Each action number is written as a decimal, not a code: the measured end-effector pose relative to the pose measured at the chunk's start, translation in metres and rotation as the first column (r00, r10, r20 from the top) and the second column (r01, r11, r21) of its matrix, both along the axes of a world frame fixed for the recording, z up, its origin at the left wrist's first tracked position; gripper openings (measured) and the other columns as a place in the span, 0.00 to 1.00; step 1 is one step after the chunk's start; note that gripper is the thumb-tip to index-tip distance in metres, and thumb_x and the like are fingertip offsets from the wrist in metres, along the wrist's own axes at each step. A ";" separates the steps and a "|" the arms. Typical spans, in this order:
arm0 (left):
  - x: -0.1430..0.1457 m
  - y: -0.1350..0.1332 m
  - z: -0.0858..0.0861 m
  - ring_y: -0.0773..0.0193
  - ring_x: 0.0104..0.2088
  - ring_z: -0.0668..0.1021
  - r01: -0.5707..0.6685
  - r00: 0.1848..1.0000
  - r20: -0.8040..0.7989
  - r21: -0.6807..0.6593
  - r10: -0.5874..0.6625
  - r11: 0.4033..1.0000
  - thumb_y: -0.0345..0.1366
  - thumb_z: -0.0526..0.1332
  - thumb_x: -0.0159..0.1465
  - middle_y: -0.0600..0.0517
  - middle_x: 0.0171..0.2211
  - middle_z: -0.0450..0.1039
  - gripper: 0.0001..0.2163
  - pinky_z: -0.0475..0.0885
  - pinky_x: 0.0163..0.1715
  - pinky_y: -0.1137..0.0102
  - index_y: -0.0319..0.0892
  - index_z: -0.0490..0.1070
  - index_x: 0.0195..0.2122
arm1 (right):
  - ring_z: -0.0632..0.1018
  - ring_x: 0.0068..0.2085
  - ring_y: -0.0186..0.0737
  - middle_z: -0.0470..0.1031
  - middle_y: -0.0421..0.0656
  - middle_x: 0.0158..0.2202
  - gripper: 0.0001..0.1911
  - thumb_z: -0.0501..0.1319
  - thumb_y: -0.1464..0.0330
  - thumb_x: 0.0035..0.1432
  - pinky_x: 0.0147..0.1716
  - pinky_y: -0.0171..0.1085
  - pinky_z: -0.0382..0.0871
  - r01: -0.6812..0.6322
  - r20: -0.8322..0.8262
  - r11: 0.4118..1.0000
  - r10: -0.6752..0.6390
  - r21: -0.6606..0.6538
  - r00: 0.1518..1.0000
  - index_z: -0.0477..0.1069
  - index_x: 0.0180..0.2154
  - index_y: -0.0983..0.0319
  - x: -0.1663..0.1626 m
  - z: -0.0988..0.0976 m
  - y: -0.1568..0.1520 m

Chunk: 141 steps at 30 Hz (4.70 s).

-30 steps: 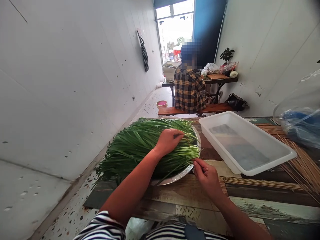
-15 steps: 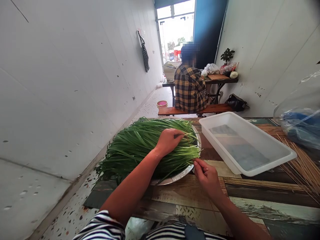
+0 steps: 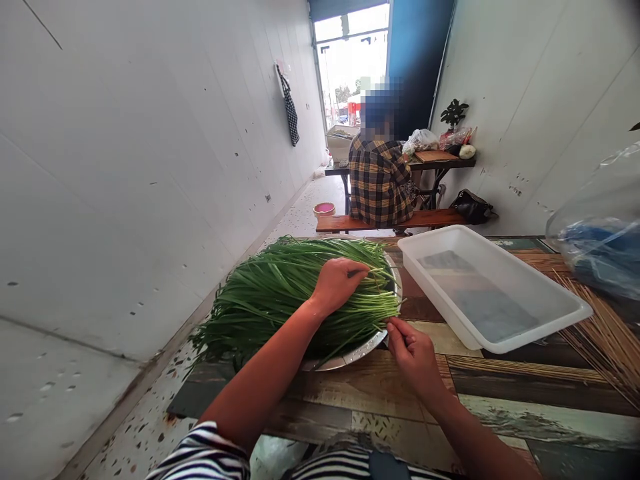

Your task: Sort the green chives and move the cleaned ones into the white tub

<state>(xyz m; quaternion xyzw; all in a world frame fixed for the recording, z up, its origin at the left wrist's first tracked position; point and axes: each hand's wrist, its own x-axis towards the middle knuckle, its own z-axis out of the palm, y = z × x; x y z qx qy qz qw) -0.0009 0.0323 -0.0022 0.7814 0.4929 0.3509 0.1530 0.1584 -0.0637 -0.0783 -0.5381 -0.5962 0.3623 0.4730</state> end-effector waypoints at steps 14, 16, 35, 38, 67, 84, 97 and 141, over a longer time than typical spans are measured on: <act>-0.002 0.000 -0.001 0.66 0.35 0.77 0.028 1.000 -0.013 0.021 -0.028 0.999 0.32 0.61 0.56 0.55 0.33 0.79 0.07 0.70 0.40 0.71 0.46 0.78 0.33 | 0.60 0.16 0.32 0.61 0.37 0.15 0.22 0.52 0.55 0.57 0.15 0.31 0.52 0.049 0.003 0.999 -0.050 0.023 0.999 0.74 0.32 0.67 -0.003 0.000 0.000; -0.001 -0.001 -0.001 0.65 0.36 0.77 0.045 0.998 -0.039 0.011 -0.045 0.999 0.32 0.61 0.57 0.54 0.34 0.79 0.07 0.70 0.41 0.71 0.46 0.78 0.33 | 0.60 0.16 0.32 0.61 0.37 0.15 0.21 0.52 0.56 0.58 0.16 0.31 0.53 0.043 -0.004 0.999 -0.042 0.028 0.999 0.73 0.31 0.66 -0.004 0.001 0.000; -0.011 0.008 0.012 0.57 0.41 0.72 0.096 0.879 -0.470 0.004 -0.083 0.995 0.37 0.62 0.57 0.51 0.35 0.75 0.07 0.62 0.45 0.61 0.49 0.78 0.35 | 0.66 0.21 0.35 0.64 0.39 0.17 0.19 0.52 0.58 0.59 0.18 0.31 0.56 0.016 0.018 0.998 -0.017 0.063 1.000 0.73 0.31 0.66 -0.001 0.001 0.003; -0.010 0.009 0.010 0.60 0.41 0.72 0.163 0.878 -0.456 -0.008 -0.149 0.987 0.37 0.61 0.57 0.51 0.34 0.75 0.06 0.63 0.45 0.64 0.47 0.77 0.33 | 0.66 0.21 0.35 0.63 0.38 0.16 0.19 0.52 0.59 0.59 0.18 0.31 0.55 0.003 0.008 0.998 -0.004 0.057 1.000 0.73 0.32 0.66 0.000 0.000 0.003; -0.004 0.001 0.005 0.64 0.37 0.76 0.097 0.992 -0.078 -0.003 -0.097 0.995 0.31 0.55 0.61 0.49 0.35 0.77 0.10 0.69 0.42 0.69 0.40 0.77 0.36 | 0.61 0.18 0.31 0.61 0.38 0.17 0.22 0.52 0.58 0.58 0.16 0.30 0.53 0.013 -0.013 1.000 -0.013 0.007 1.000 0.73 0.35 0.71 -0.001 -0.002 0.000; -0.006 0.003 0.005 0.64 0.37 0.76 0.097 0.993 -0.066 -0.022 -0.098 0.995 0.31 0.56 0.60 0.50 0.36 0.77 0.10 0.69 0.41 0.70 0.41 0.77 0.37 | 0.62 0.19 0.32 0.59 0.37 0.17 0.20 0.51 0.58 0.59 0.19 0.31 0.55 0.015 0.022 1.000 -0.016 0.014 1.000 0.72 0.34 0.69 -0.001 -0.002 0.001; -0.008 0.003 0.003 0.66 0.33 0.76 0.131 0.990 -0.054 -0.015 -0.132 0.991 0.33 0.56 0.61 0.50 0.32 0.77 0.10 0.70 0.37 0.72 0.43 0.77 0.38 | 0.60 0.18 0.31 0.58 0.36 0.16 0.18 0.52 0.57 0.57 0.16 0.30 0.53 0.021 -0.011 1.000 -0.020 0.017 1.000 0.68 0.26 0.65 -0.002 0.002 -0.001; -0.003 0.008 0.010 0.67 0.32 0.77 0.112 0.993 -0.015 -0.114 -0.115 0.987 0.35 0.57 0.59 0.54 0.31 0.78 0.10 0.69 0.35 0.73 0.42 0.77 0.32 | 0.61 0.18 0.32 0.62 0.38 0.17 0.20 0.52 0.59 0.59 0.17 0.30 0.54 0.009 0.011 1.000 -0.009 0.028 1.000 0.74 0.36 0.67 0.000 -0.003 -0.002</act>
